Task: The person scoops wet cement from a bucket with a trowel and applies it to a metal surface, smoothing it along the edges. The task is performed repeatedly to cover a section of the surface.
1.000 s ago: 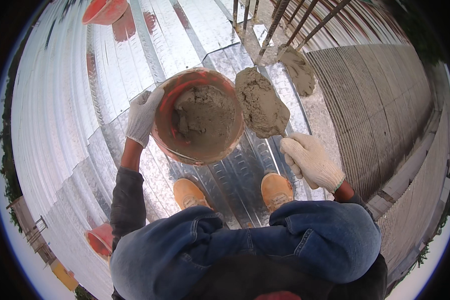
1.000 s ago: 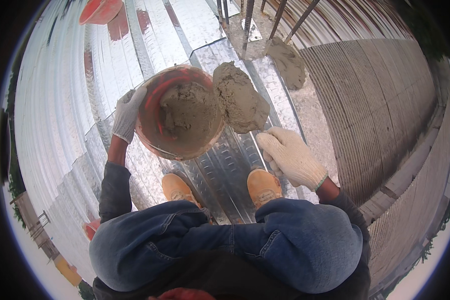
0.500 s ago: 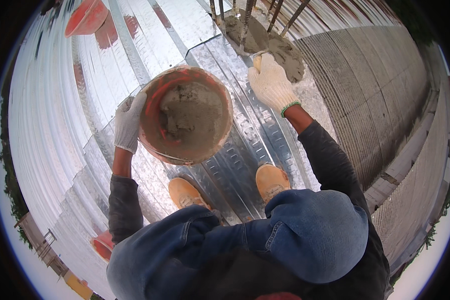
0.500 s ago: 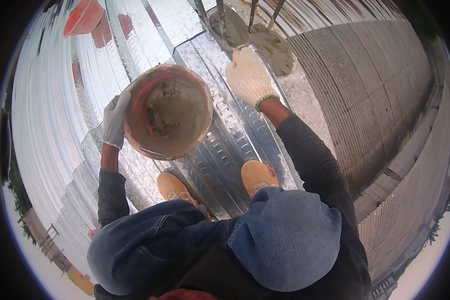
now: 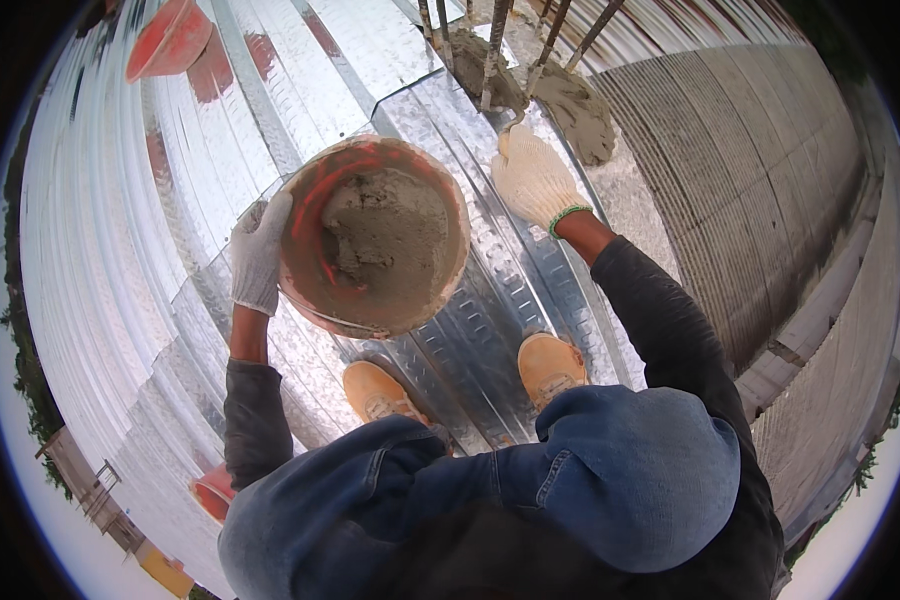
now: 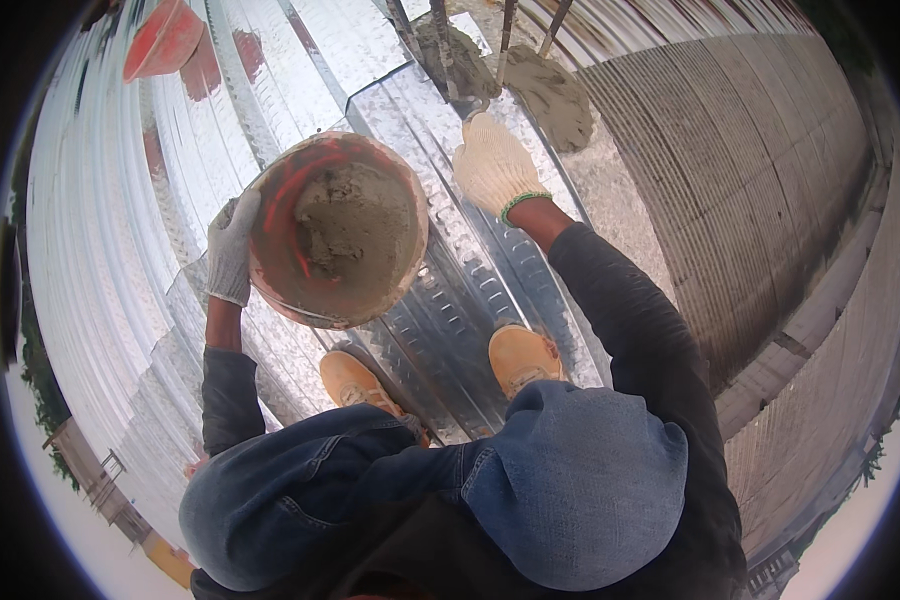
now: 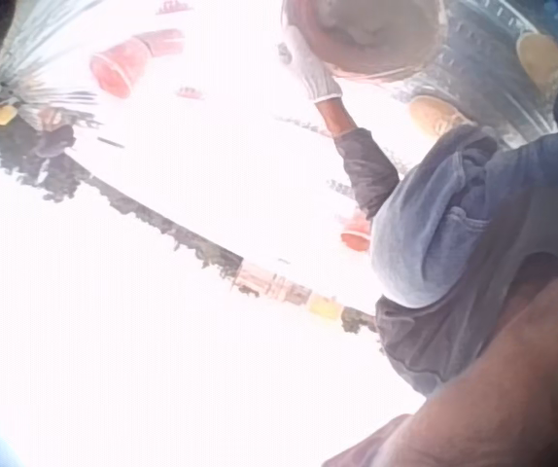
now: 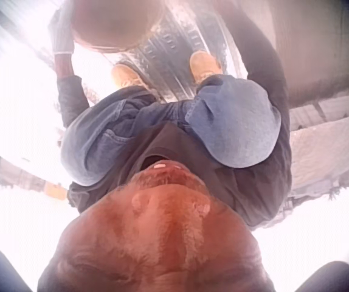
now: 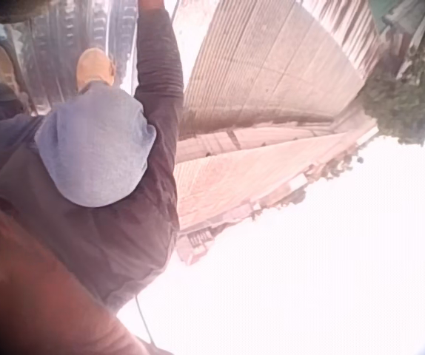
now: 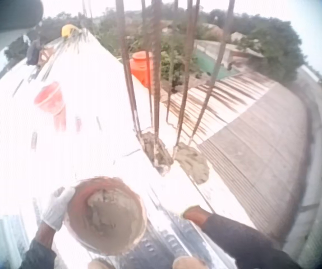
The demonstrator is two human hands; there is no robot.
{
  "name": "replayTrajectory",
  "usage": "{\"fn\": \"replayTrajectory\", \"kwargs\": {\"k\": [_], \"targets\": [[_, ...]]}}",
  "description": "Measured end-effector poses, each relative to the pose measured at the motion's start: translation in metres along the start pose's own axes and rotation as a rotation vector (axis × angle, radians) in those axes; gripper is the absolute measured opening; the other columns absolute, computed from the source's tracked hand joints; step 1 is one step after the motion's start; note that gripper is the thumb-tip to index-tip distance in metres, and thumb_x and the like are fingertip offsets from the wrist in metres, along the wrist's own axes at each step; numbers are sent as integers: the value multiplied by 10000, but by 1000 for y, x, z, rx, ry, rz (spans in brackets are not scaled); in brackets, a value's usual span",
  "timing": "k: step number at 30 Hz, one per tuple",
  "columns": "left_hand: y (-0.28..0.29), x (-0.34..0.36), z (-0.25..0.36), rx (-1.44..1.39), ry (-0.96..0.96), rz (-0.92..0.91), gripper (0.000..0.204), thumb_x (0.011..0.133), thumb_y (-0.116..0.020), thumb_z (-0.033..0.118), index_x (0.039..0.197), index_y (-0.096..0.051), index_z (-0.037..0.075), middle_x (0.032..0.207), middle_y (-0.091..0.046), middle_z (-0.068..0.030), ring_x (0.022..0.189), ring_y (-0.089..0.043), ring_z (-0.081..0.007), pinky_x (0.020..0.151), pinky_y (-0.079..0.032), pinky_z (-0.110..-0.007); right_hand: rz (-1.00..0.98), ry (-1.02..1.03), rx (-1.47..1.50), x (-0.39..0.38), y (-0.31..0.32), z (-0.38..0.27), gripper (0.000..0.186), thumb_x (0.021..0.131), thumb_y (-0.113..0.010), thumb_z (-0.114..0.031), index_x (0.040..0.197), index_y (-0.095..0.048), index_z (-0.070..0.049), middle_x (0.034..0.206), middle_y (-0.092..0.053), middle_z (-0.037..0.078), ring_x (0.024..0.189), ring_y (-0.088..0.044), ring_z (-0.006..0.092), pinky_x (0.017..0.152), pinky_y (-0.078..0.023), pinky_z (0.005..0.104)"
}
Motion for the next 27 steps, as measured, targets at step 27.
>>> {"fn": "replayTrajectory", "kwargs": {"k": [27], "targets": [[-36, -30, 23, 109, -24, -62, 343, 1089, -771, 397, 1006, -762, 64, 886, -691, 42, 796, -591, -49, 697, -499, -253, 62, -145, 178, -163, 104, 14, 320, 1005, -637, -151, 1274, -618, 22, 1051, -675, 284, 993, -697, 466, 898, -547, 539]]}}
Point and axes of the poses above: each hand's wrist, its own x-axis towards the middle knuckle, its own y-axis out of the back of the hand, z = x × y, the point moved 6 cm from there along x, towards the middle knuckle
